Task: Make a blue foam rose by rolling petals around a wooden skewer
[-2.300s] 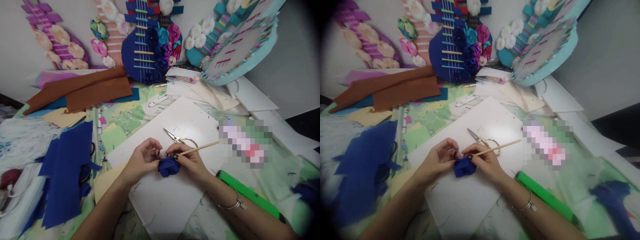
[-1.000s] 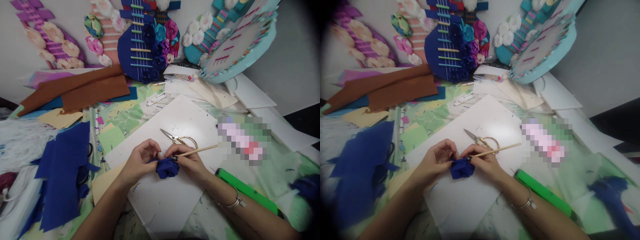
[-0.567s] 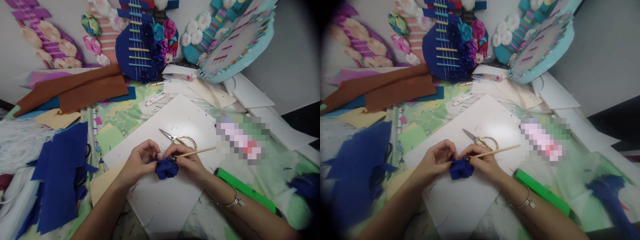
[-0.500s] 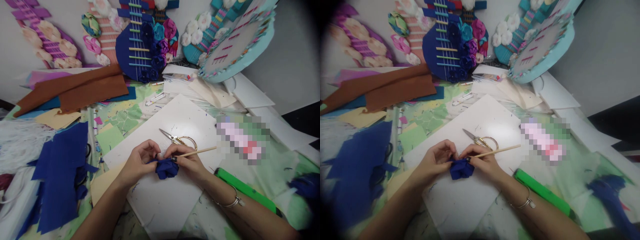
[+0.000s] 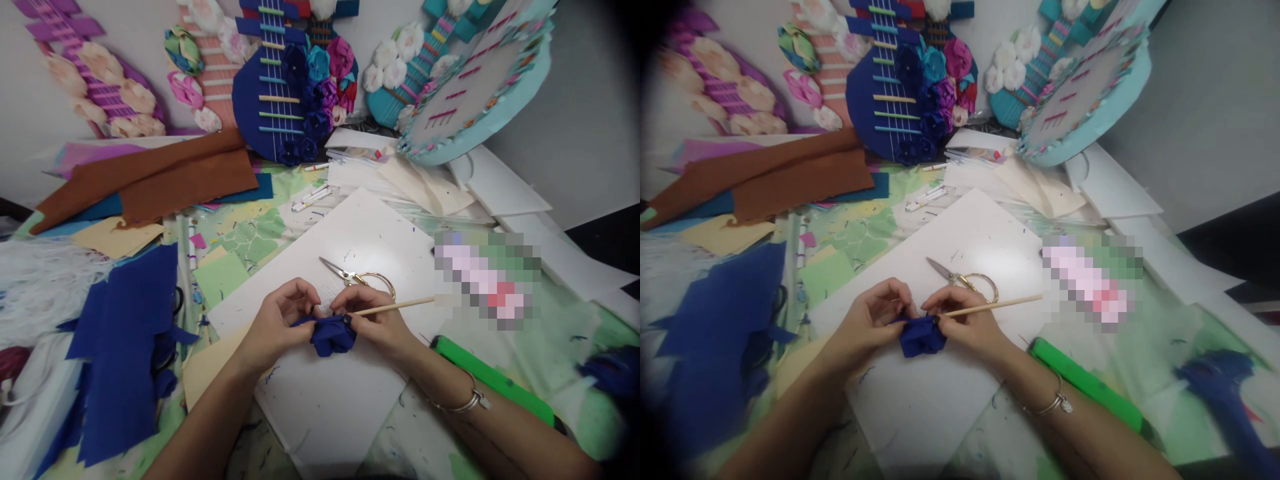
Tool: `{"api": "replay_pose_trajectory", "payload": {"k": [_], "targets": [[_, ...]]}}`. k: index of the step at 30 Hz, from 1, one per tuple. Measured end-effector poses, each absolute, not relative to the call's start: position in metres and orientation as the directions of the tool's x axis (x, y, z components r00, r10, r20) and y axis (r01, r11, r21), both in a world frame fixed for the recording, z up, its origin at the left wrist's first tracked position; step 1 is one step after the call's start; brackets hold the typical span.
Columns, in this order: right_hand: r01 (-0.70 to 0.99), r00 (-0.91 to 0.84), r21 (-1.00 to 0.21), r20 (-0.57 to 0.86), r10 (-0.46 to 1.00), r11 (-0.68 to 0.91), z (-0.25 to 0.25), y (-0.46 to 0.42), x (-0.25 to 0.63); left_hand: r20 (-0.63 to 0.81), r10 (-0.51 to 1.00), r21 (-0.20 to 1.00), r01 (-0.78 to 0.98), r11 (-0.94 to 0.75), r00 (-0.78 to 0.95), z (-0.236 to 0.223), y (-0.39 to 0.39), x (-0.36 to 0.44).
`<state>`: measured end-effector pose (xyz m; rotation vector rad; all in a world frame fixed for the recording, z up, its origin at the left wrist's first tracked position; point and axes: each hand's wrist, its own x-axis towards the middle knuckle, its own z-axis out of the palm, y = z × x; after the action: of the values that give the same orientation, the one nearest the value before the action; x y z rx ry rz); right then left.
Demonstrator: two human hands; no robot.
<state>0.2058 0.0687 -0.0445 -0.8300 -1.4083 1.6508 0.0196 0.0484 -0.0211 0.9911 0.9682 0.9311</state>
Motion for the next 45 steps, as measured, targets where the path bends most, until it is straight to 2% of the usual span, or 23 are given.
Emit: {"api": "replay_pose_trajectory", "payload": {"k": [21, 31, 39, 43, 45], "targets": [[-0.182, -0.481, -0.982, 0.041, 0.876, -0.054, -0.045, 0.068, 0.206, -0.176, 0.937, 0.965, -0.133, 0.224, 0.301, -0.024, 0.049, 0.018], [-0.224, -0.437, -0.97, 0.009, 0.899, -0.1, -0.05, 0.07, 0.208, -0.128, 0.947, 0.956, -0.217, 0.197, 0.295, -0.02, 0.049, 0.02], [-0.24, -0.356, -0.952, -0.094, 0.93, -0.188, -0.041, 0.072, 0.205, -0.152, 0.972, 0.981, -0.096, 0.17, 0.177, -0.021, 0.051, 0.018], [-0.168, -0.325, -0.951, -0.196, 0.925, -0.26, -0.024, 0.075, 0.221, -0.14, 0.99, 0.98, -0.146, 0.138, -0.001, -0.022, 0.054, 0.014], [-0.111, -0.385, -0.943, -0.25, 0.888, -0.314, -0.012, 0.075, 0.236, -0.129, 0.987, 0.977, -0.185, 0.109, -0.098, -0.022, 0.056, 0.011]]}}
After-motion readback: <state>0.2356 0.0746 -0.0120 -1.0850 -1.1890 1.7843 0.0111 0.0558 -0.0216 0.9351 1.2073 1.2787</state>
